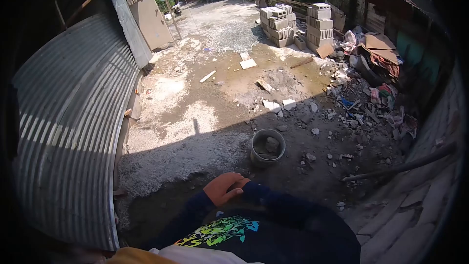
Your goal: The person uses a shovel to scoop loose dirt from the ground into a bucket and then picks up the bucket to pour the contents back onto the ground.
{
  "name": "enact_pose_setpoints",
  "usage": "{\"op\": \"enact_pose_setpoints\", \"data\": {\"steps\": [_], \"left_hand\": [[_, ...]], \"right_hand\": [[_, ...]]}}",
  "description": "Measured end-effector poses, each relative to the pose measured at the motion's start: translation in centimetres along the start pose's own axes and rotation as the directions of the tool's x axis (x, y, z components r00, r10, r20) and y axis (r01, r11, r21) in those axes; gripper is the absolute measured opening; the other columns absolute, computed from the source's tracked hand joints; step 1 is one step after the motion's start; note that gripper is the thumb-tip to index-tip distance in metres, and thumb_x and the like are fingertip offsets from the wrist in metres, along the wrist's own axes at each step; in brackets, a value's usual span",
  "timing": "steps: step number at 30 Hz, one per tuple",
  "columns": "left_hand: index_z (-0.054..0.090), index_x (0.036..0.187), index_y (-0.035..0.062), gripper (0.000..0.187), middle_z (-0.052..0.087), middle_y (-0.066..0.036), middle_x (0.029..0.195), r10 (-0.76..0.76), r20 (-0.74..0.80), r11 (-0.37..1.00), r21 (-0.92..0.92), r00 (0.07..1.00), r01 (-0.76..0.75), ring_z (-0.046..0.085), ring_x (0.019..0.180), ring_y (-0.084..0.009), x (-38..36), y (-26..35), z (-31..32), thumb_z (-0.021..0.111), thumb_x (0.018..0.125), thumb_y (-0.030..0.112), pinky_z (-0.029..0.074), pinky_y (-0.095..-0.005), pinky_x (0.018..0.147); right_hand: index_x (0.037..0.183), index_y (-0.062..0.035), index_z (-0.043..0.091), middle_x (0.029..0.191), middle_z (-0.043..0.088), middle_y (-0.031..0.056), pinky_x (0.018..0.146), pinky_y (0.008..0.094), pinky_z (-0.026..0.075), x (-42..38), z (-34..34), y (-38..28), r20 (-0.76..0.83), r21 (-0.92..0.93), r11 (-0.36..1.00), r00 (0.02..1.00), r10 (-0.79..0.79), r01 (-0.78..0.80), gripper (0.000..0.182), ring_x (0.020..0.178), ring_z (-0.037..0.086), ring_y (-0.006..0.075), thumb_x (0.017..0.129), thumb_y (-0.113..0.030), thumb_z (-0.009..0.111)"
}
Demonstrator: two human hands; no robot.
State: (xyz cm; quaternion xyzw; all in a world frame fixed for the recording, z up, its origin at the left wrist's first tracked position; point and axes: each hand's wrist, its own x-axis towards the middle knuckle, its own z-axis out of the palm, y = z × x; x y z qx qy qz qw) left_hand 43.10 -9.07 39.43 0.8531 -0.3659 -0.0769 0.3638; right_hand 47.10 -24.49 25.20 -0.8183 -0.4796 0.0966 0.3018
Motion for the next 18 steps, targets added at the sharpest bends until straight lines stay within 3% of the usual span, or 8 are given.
{"op": "enact_pose_setpoints", "data": {"steps": [1, 3, 5, 6, 8, 12, 14, 18], "left_hand": [[0.056, 0.125, 0.0034, 0.045, 0.062, -0.017, 0.116, -0.053, 0.111, 0.999, -0.004, 0.992, 0.054, 0.057, 0.114, -0.0323, 1.1, -1.2, 1.0, 0.059, 0.093, 0.035, 0.045, -0.0391, 0.097], [0.061, 0.119, 0.0053, 0.046, 0.065, -0.016, 0.109, -0.087, 0.134, 0.996, 0.021, 0.987, 0.085, 0.061, 0.105, -0.0334, 1.1, -3.1, 3.5, 0.056, 0.093, 0.043, 0.046, -0.0395, 0.093], [0.064, 0.114, 0.0071, 0.046, 0.066, -0.016, 0.107, -0.298, 0.161, 0.943, -0.103, 0.941, 0.317, 0.062, 0.102, -0.0342, 1.0, -3.3, 3.9, 0.055, 0.091, 0.046, 0.048, -0.0403, 0.091], [0.064, 0.114, 0.0071, 0.046, 0.066, -0.016, 0.107, -0.295, 0.179, 0.944, -0.094, 0.939, 0.315, 0.062, 0.102, -0.0342, 1.1, -3.4, 4.2, 0.055, 0.091, 0.046, 0.048, -0.0403, 0.091], [0.067, 0.110, 0.0087, 0.044, 0.067, -0.015, 0.102, -0.276, 0.032, 0.958, -0.070, 0.961, 0.278, 0.063, 0.098, -0.0348, 1.0, -2.5, 5.3, 0.056, 0.090, 0.046, 0.049, -0.0416, 0.088], [0.068, 0.106, 0.0081, 0.041, 0.068, -0.016, 0.099, -0.276, 0.062, 0.957, -0.072, 0.959, 0.281, 0.063, 0.096, -0.0348, 2.6, -2.0, 5.4, 0.057, 0.088, 0.043, 0.049, -0.0423, 0.086], [0.069, 0.102, 0.0075, 0.034, 0.067, -0.016, 0.096, -0.087, -0.012, 0.996, 0.016, 0.996, 0.087, 0.063, 0.094, -0.0341, 3.3, -2.4, 5.4, 0.061, 0.085, 0.036, 0.050, -0.0409, 0.084], [0.069, 0.097, 0.0076, 0.031, 0.066, -0.016, 0.094, -0.072, -0.059, 0.997, 0.038, 0.996, 0.074, 0.062, 0.091, -0.0339, 3.9, -1.7, 6.0, 0.062, 0.084, 0.035, 0.049, -0.0418, 0.082]], "right_hand": [[0.105, -0.0049, 0.065, 0.104, 0.066, 0.0198, 0.089, 0.0451, 0.048, -0.5, 1.2, -0.2, -0.019, 0.009, 1.000, 0.999, -0.029, 0.029, 0.037, 0.103, 0.063, 0.0343, 0.086, -0.036, 0.059], [0.105, -0.0050, 0.065, 0.105, 0.066, 0.0198, 0.089, 0.0451, 0.048, -1.2, 1.4, -1.7, 0.019, 0.036, 0.998, 0.999, 0.041, -0.042, 0.037, 0.103, 0.062, 0.0342, 0.086, -0.036, 0.059], [0.105, -0.0050, 0.065, 0.105, 0.066, 0.0198, 0.089, 0.0451, 0.048, -1.5, 1.5, -2.2, 0.017, 0.049, 0.996, 0.997, 0.074, -0.074, 0.037, 0.103, 0.062, 0.0341, 0.086, -0.036, 0.059], [0.105, -0.0050, 0.065, 0.105, 0.066, 0.0198, 0.089, 0.0450, 0.048, -1.6, 1.5, -2.2, 0.007, 0.052, 0.995, 0.996, 0.086, -0.086, 0.037, 0.103, 0.062, 0.0341, 0.086, -0.036, 0.059], [0.105, -0.0051, 0.065, 0.105, 0.066, 0.0198, 0.089, 0.0450, 0.048, -2.6, 1.2, -2.4, 0.003, 0.049, 0.993, 0.994, 0.107, -0.107, 0.037, 0.103, 0.062, 0.0341, 0.086, -0.035, 0.059], [0.105, -0.0051, 0.065, 0.106, 0.066, 0.0198, 0.090, 0.0450, 0.048, -4.0, 0.4, -2.3, -0.002, 0.045, 0.988, 0.989, 0.145, -0.144, 0.036, 0.104, 0.062, 0.0340, 0.086, -0.035, 0.059], [0.106, -0.0051, 0.065, 0.106, 0.065, 0.0198, 0.090, 0.0449, 0.048, -4.3, 0.1, -2.2, -0.007, 0.045, 0.987, 0.988, 0.156, -0.155, 0.036, 0.104, 0.062, 0.0339, 0.086, -0.035, 0.058], [0.106, -0.0052, 0.065, 0.106, 0.065, 0.0198, 0.090, 0.0449, 0.048, -5.0, -0.3, -2.2, -0.015, 0.047, 0.983, 0.984, 0.178, -0.177, 0.036, 0.104, 0.062, 0.0338, 0.086, -0.035, 0.058]]}}
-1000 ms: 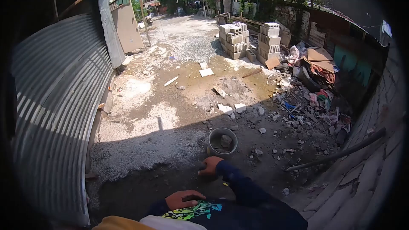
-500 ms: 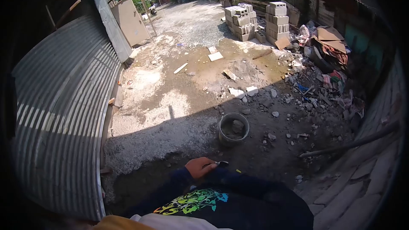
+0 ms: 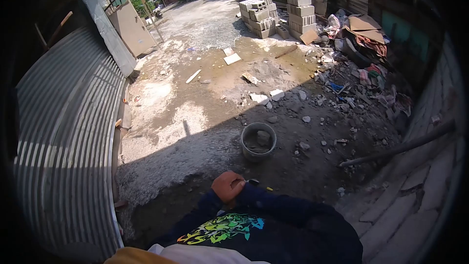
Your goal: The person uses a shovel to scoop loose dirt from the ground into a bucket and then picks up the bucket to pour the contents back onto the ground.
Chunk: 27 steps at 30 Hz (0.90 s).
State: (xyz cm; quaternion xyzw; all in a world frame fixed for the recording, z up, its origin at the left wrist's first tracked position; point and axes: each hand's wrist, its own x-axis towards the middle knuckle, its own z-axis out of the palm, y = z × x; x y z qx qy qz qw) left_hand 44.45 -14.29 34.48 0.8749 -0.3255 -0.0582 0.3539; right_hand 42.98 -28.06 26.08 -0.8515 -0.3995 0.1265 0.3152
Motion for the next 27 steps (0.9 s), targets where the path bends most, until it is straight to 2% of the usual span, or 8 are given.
{"op": "enact_pose_setpoints", "data": {"steps": [2, 6, 8, 9, 11, 15, 17, 27], "left_hand": [[0.069, 0.092, 0.0077, 0.031, 0.066, -0.016, 0.090, -0.030, -0.047, 0.999, -0.038, 0.998, 0.028, 0.062, 0.088, -0.0340, 0.2, 0.2, 0.2, 0.063, 0.083, 0.036, 0.049, -0.0426, 0.080], [0.068, 0.094, 0.0072, 0.031, 0.066, -0.016, 0.092, -0.023, -0.017, 0.998, -0.061, 1.000, 0.022, 0.062, 0.090, -0.0348, 0.3, -0.4, 0.7, 0.064, 0.083, 0.036, 0.049, -0.0420, 0.080], [0.066, 0.097, 0.0069, 0.034, 0.067, -0.016, 0.094, -0.127, 0.096, 0.979, -0.147, 0.987, 0.140, 0.064, 0.093, -0.0335, 0.2, -0.9, 1.0, 0.066, 0.083, 0.038, 0.049, -0.0407, 0.083], [0.066, 0.097, 0.0069, 0.034, 0.067, -0.016, 0.094, -0.127, 0.100, 0.979, -0.146, 0.987, 0.141, 0.064, 0.093, -0.0335, 0.2, -1.2, 1.0, 0.066, 0.083, 0.038, 0.049, -0.0407, 0.083], [0.065, 0.098, 0.0070, 0.036, 0.067, -0.015, 0.096, -0.233, 0.254, 0.924, -0.244, 0.938, 0.296, 0.065, 0.094, -0.0301, 0.2, -2.1, 0.9, 0.067, 0.083, 0.040, 0.049, -0.0380, 0.085], [0.064, 0.098, 0.0072, 0.038, 0.067, -0.013, 0.093, -0.230, 0.333, 0.891, -0.306, 0.915, 0.335, 0.065, 0.091, -0.0248, -0.4, -4.4, 1.1, 0.069, 0.083, 0.042, 0.048, -0.0351, 0.084], [0.063, 0.103, 0.0060, 0.037, 0.067, -0.008, 0.099, -0.257, 0.383, 0.874, -0.300, 0.887, 0.382, 0.061, 0.097, -0.0175, -0.6, -4.6, 0.9, 0.069, 0.084, 0.037, 0.046, -0.0324, 0.089], [0.061, 0.105, 0.0044, 0.042, 0.064, -0.007, 0.100, -0.263, 0.277, 0.811, -0.455, 0.924, 0.368, 0.058, 0.097, -0.0163, -2.6, -4.7, 0.7, 0.071, 0.083, 0.038, 0.045, -0.0308, 0.090]], "right_hand": [[0.106, -0.0052, 0.065, 0.106, 0.065, 0.0198, 0.090, 0.0448, 0.048, -0.3, -0.2, 0.1, -0.002, 0.000, 1.000, 1.000, 0.007, -0.007, 0.036, 0.104, 0.062, 0.0337, 0.086, -0.034, 0.058], [0.106, -0.0053, 0.065, 0.107, 0.065, 0.0197, 0.090, 0.0448, 0.048, -0.6, -0.3, 0.2, 0.006, 0.006, 1.000, 1.000, 0.008, -0.008, 0.035, 0.104, 0.062, 0.0336, 0.087, -0.034, 0.058], [0.106, -0.0053, 0.065, 0.107, 0.065, 0.0197, 0.090, 0.0447, 0.048, -0.1, 0.0, -0.1, 0.013, 0.010, 1.000, 1.000, -0.010, 0.010, 0.035, 0.105, 0.062, 0.0336, 0.087, -0.034, 0.058], [0.106, -0.0054, 0.065, 0.107, 0.065, 0.0197, 0.090, 0.0447, 0.048, 0.4, 0.2, -0.1, 0.019, 0.011, 1.000, 1.000, -0.024, 0.024, 0.035, 0.105, 0.062, 0.0336, 0.087, -0.034, 0.058], [0.106, -0.0054, 0.065, 0.107, 0.065, 0.0197, 0.091, 0.0447, 0.047, 1.5, 0.8, -0.6, 0.028, 0.016, 0.998, 0.998, -0.056, 0.055, 0.035, 0.105, 0.061, 0.0335, 0.087, -0.034, 0.058], [0.106, -0.0054, 0.065, 0.108, 0.065, 0.0197, 0.091, 0.0446, 0.047, 3.3, 1.7, -1.4, 0.045, 0.018, 0.994, 0.993, -0.110, 0.110, 0.035, 0.105, 0.061, 0.0334, 0.087, -0.033, 0.058], [0.106, -0.0055, 0.065, 0.108, 0.065, 0.0197, 0.091, 0.0446, 0.047, 3.6, 1.9, -1.7, 0.051, 0.020, 0.993, 0.992, -0.118, 0.117, 0.035, 0.105, 0.061, 0.0333, 0.087, -0.033, 0.058], [0.107, -0.0056, 0.065, 0.109, 0.064, 0.0197, 0.091, 0.0445, 0.047, 3.7, 2.0, -2.6, 0.092, 0.014, 0.994, 0.989, -0.113, 0.112, 0.034, 0.106, 0.061, 0.0331, 0.087, -0.032, 0.057]]}}
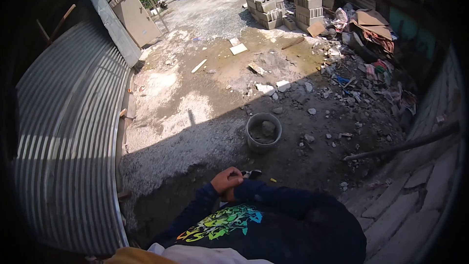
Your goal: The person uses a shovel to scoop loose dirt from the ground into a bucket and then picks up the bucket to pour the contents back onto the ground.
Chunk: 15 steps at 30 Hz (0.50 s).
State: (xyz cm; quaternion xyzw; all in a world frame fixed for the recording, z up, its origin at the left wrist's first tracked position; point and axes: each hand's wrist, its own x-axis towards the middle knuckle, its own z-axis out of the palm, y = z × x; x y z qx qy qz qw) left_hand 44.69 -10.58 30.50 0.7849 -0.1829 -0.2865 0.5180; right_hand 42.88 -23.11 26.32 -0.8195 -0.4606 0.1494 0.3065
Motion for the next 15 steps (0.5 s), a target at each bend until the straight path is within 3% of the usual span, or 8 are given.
{"op": "enact_pose_setpoints", "data": {"steps": [5, 9, 11, 12, 14, 15], "left_hand": [[0.061, 0.106, 0.0046, 0.040, 0.064, -0.007, 0.100, -0.048, 0.028, 0.991, 0.125, 0.998, 0.044, 0.058, 0.096, -0.0148, -0.1, -0.3, -0.7, 0.072, 0.082, 0.036, 0.045, -0.0298, 0.088], [0.063, 0.107, 0.0049, 0.041, 0.065, -0.007, 0.100, -0.028, -0.056, 0.998, 0.055, 0.998, 0.031, 0.059, 0.097, -0.0146, -0.8, -0.4, 0.5, 0.073, 0.082, 0.035, 0.046, -0.0300, 0.088], [0.065, 0.108, 0.0049, 0.041, 0.067, -0.007, 0.101, 0.026, -0.105, 0.966, -0.252, 0.994, -0.052, 0.061, 0.098, -0.0148, -1.4, -0.3, 1.8, 0.074, 0.081, 0.035, 0.047, -0.0306, 0.088], [0.065, 0.108, 0.0049, 0.041, 0.067, -0.007, 0.101, 0.024, -0.116, 0.962, -0.268, 0.993, -0.055, 0.061, 0.098, -0.0148, -1.6, -0.4, 1.8, 0.074, 0.081, 0.035, 0.047, -0.0306, 0.088], [0.067, 0.108, 0.0045, 0.042, 0.069, -0.009, 0.101, 0.010, -0.011, 0.996, -0.093, 1.000, -0.011, 0.063, 0.097, -0.0164, -1.7, -0.5, 1.0, 0.074, 0.081, 0.036, 0.048, -0.0317, 0.087], [0.067, 0.108, 0.0045, 0.042, 0.069, -0.009, 0.101, 0.019, -0.018, 0.995, -0.101, 1.000, -0.021, 0.063, 0.097, -0.0164, -1.8, -0.4, 0.9, 0.074, 0.081, 0.036, 0.048, -0.0317, 0.087]], "right_hand": [[0.107, -0.0057, 0.065, 0.110, 0.064, 0.0197, 0.092, 0.0444, 0.047, 0.7, 0.5, -0.1, 0.000, -0.002, 1.000, 1.000, -0.017, 0.017, 0.034, 0.106, 0.061, 0.0329, 0.087, -0.032, 0.057], [0.107, -0.0058, 0.065, 0.110, 0.064, 0.0197, 0.092, 0.0443, 0.047, 0.1, 0.9, 0.0, 0.012, -0.004, 1.000, 1.000, -0.013, 0.013, 0.033, 0.106, 0.061, 0.0328, 0.087, -0.031, 0.057], [0.107, -0.0058, 0.065, 0.110, 0.064, 0.0197, 0.092, 0.0443, 0.046, -0.2, 1.5, -0.1, 0.025, -0.004, 1.000, 1.000, -0.010, 0.010, 0.033, 0.106, 0.060, 0.0328, 0.087, -0.031, 0.057], [0.107, -0.0058, 0.065, 0.111, 0.064, 0.0197, 0.092, 0.0443, 0.046, -0.3, 1.7, -0.2, 0.028, -0.007, 1.000, 1.000, -0.009, 0.009, 0.033, 0.107, 0.060, 0.0327, 0.087, -0.031, 0.057], [0.107, -0.0058, 0.065, 0.111, 0.064, 0.0197, 0.092, 0.0442, 0.046, -0.2, 2.2, -0.3, 0.025, -0.024, 1.000, 1.000, -0.006, 0.007, 0.033, 0.107, 0.060, 0.0327, 0.087, -0.031, 0.057], [0.107, -0.0059, 0.065, 0.111, 0.064, 0.0197, 0.092, 0.0442, 0.046, 0.0, 2.5, -0.4, 0.015, -0.035, 0.999, 1.000, -0.005, 0.005, 0.033, 0.107, 0.060, 0.0327, 0.088, -0.031, 0.057]]}}
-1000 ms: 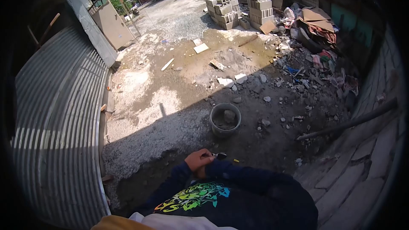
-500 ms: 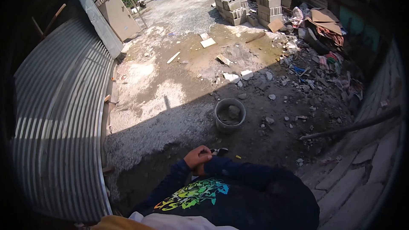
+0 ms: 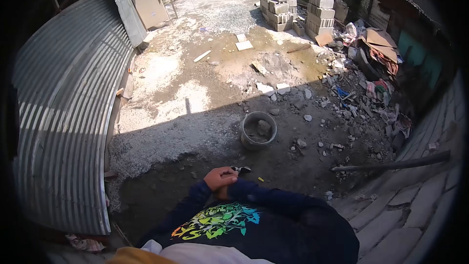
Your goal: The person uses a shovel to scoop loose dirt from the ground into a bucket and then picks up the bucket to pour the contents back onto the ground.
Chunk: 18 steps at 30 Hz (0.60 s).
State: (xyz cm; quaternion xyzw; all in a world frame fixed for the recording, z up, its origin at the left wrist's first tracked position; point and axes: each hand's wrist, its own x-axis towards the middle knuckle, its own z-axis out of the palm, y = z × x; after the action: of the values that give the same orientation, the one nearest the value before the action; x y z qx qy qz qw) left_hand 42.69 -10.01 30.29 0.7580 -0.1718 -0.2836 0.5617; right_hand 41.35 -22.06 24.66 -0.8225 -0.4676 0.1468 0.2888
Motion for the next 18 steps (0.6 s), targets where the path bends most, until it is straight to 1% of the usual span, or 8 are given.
{"op": "enact_pose_setpoints", "data": {"steps": [6, 7, 9, 11, 13, 15, 17, 18], "left_hand": [[0.071, 0.097, 0.0053, 0.038, 0.070, -0.013, 0.094, 0.153, -0.132, 0.945, 0.308, 0.979, -0.106, 0.067, 0.092, -0.0243, -2.0, 0.9, -1.4, 0.074, 0.079, 0.038, 0.050, -0.0338, 0.082], [0.072, 0.093, 0.0058, 0.036, 0.070, -0.012, 0.089, 0.268, -0.213, 0.903, 0.394, 0.940, -0.169, 0.068, 0.085, -0.0242, -2.6, 0.6, -1.5, 0.076, 0.077, 0.038, 0.051, -0.0340, 0.078], [0.072, 0.089, 0.0062, 0.034, 0.070, -0.011, 0.085, 0.404, -0.286, 0.848, 0.474, 0.869, -0.238, 0.068, 0.079, -0.0242, -3.4, 0.1, -2.2, 0.078, 0.075, 0.037, 0.053, -0.0343, 0.073], [0.071, 0.087, 0.0060, 0.028, 0.070, -0.010, 0.079, 0.473, -0.538, 0.869, 0.414, 0.697, -0.271, 0.068, 0.071, -0.0196, -4.7, -1.4, -2.7, 0.079, 0.075, 0.030, 0.053, -0.0313, 0.066], [0.071, 0.087, 0.0049, 0.023, 0.069, -0.007, 0.075, 0.296, -0.740, 0.955, 0.218, 0.603, -0.201, 0.067, 0.067, -0.0164, -5.9, -3.9, -4.4, 0.079, 0.077, 0.024, 0.052, -0.0293, 0.062], [0.070, 0.091, 0.0037, 0.022, 0.068, -0.005, 0.076, 0.093, -0.811, 0.995, 0.054, 0.577, -0.084, 0.063, 0.067, -0.0105, -7.4, -8.0, -7.0, 0.076, 0.081, 0.023, 0.051, -0.0273, 0.064], [0.068, 0.095, 0.0036, 0.026, 0.069, -0.007, 0.081, -0.097, -0.767, 0.994, -0.104, 0.635, 0.027, 0.066, 0.074, -0.0155, -9.7, -18.0, -9.3, 0.077, 0.079, 0.023, 0.053, -0.0300, 0.070], [0.067, 0.097, 0.0013, 0.033, 0.069, -0.009, 0.083, -0.110, -0.756, 0.984, 0.007, 0.645, 0.175, 0.065, 0.075, -0.0163, -11.8, -23.8, -9.7, 0.076, 0.080, 0.028, 0.052, -0.0316, 0.070]], "right_hand": [[0.100, -0.0039, 0.066, 0.104, 0.066, 0.0176, 0.084, 0.0428, 0.050, 0.8, -2.4, -2.7, -0.107, -0.075, 0.996, 0.993, -0.051, 0.043, 0.027, 0.098, 0.064, 0.0320, 0.086, -0.024, 0.055], [0.100, -0.0039, 0.066, 0.104, 0.066, 0.0176, 0.084, 0.0428, 0.050, 1.1, -3.0, -3.6, -0.101, -0.086, 0.996, 0.994, -0.040, 0.031, 0.027, 0.098, 0.064, 0.0320, 0.086, -0.024, 0.055], [0.109, -0.0051, 0.065, 0.110, 0.064, 0.0198, 0.087, 0.0429, 0.049, 2.6, -5.5, -5.9, 0.147, -0.090, 0.986, 0.978, 0.150, -0.138, 0.034, 0.103, 0.062, 0.0334, 0.086, -0.029, 0.058], [0.107, -0.0061, 0.066, 0.106, 0.065, 0.0189, 0.085, 0.0433, 0.050, 3.7, -2.4, -4.4, 0.083, -0.132, 0.981, 0.984, 0.157, -0.146, 0.035, 0.100, 0.063, 0.0332, 0.083, -0.031, 0.060], [0.106, -0.0071, 0.067, 0.102, 0.067, 0.0180, 0.082, 0.0438, 0.051, 4.4, -2.6, -4.5, 0.013, -0.174, 0.972, 0.987, 0.160, -0.155, 0.037, 0.098, 0.064, 0.0329, 0.081, -0.034, 0.063], [0.107, -0.0147, 0.068, 0.099, 0.069, 0.0152, 0.080, 0.0456, 0.053, 5.2, -6.4, -7.5, 0.141, -0.208, 0.883, 0.880, 0.454, -0.422, 0.039, 0.093, 0.066, 0.0337, 0.078, -0.041, 0.065], [0.109, -0.0146, 0.068, 0.100, 0.070, 0.0138, 0.082, 0.0444, 0.053, 5.6, -7.2, -6.1, 0.078, -0.214, 0.844, 0.852, 0.517, -0.492, 0.046, 0.095, 0.066, 0.0334, 0.073, -0.043, 0.069], [0.110, -0.0146, 0.067, 0.101, 0.069, 0.0140, 0.083, 0.0446, 0.052, 5.6, -8.1, -5.6, 0.019, -0.235, 0.791, 0.811, 0.585, -0.565, 0.048, 0.096, 0.066, 0.0335, 0.073, -0.044, 0.069]]}}
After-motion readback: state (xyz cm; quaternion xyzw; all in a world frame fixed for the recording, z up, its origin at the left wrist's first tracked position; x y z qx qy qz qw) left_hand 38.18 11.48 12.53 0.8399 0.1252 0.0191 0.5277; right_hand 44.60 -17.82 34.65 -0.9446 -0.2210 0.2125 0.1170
